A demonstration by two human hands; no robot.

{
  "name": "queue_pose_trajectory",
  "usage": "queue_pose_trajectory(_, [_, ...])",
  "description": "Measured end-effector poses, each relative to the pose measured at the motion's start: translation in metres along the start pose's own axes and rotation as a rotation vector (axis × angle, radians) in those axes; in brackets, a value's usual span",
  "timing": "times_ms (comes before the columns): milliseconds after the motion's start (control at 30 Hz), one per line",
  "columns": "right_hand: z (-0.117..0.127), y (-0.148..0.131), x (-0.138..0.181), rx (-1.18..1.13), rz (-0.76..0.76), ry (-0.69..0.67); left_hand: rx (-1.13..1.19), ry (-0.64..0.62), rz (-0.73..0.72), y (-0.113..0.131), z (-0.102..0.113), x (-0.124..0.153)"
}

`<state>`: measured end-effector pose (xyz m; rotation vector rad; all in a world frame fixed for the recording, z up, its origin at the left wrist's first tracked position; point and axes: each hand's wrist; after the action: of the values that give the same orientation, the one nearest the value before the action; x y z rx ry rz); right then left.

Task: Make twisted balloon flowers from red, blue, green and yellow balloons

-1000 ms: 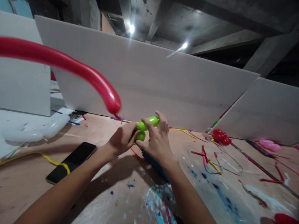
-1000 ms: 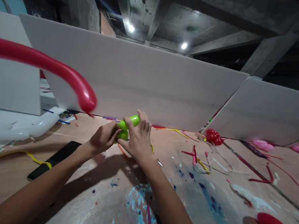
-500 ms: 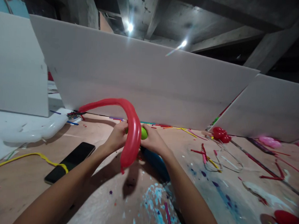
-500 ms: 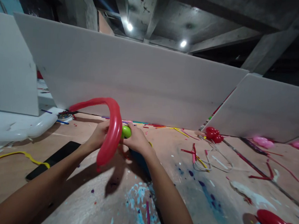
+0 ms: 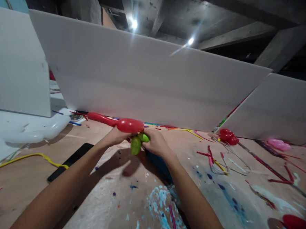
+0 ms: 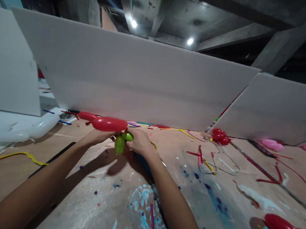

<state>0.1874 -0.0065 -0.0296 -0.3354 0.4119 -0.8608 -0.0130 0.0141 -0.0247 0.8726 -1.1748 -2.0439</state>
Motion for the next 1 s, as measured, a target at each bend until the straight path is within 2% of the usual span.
queue_pose_trajectory(67, [-0.003, 0.001, -0.001, 0.04, 0.004, 0.002, 0.013, -0.053, 0.053, -0.001, 0.0, -0.002])
queue_pose_trajectory(133, [-0.005, 0.001, -0.002, 0.067, 0.001, 0.021, 0.034, -0.05, 0.066, -0.002, 0.0, -0.004])
queue_pose_trajectory(300, [-0.011, -0.003, -0.005, 0.068, -0.07, 0.2, 0.084, 0.058, -0.041, -0.008, -0.004, -0.008])
queue_pose_trajectory(433, [-0.02, -0.002, -0.011, -0.068, -0.178, 0.342, 0.041, 0.081, -0.141, -0.016, -0.009, -0.011])
queue_pose_trajectory(533, [-0.023, 0.001, -0.015, -0.284, -0.242, 0.382, -0.099, 0.143, -0.145, -0.021, -0.012, -0.013])
queue_pose_trajectory(567, [-0.021, 0.001, -0.014, -0.401, -0.261, 0.361, -0.142, 0.154, -0.133, -0.022, -0.012, -0.013])
queue_pose_trajectory(633, [-0.013, 0.003, -0.012, -0.73, -0.255, 0.237, -0.194, 0.159, -0.112, -0.025, -0.011, -0.014])
queue_pose_trajectory(733, [0.002, 0.004, -0.004, -1.233, -0.051, 0.047, -0.137, 0.223, -0.08, -0.027, -0.006, -0.016])
queue_pose_trajectory(800, [0.008, 0.004, -0.002, -1.346, 0.083, 0.022, -0.038, 0.287, -0.076, -0.027, -0.007, -0.017])
queue_pose_trajectory(867, [0.008, 0.005, -0.003, -1.244, 0.078, 0.055, 0.03, 0.311, -0.111, -0.025, -0.012, -0.018])
queue_pose_trajectory(1000, [0.003, 0.003, -0.009, -0.817, -0.05, 0.144, -0.032, 0.342, -0.17, -0.018, -0.029, -0.015])
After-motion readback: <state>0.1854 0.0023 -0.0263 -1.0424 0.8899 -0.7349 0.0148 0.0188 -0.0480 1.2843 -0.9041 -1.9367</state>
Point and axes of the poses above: each hand's wrist, its own x-axis away from the middle knuckle, its own z-axis out of the back of the hand, y = z × x, and after that the axes turned 15 degrees about -y, right-handed
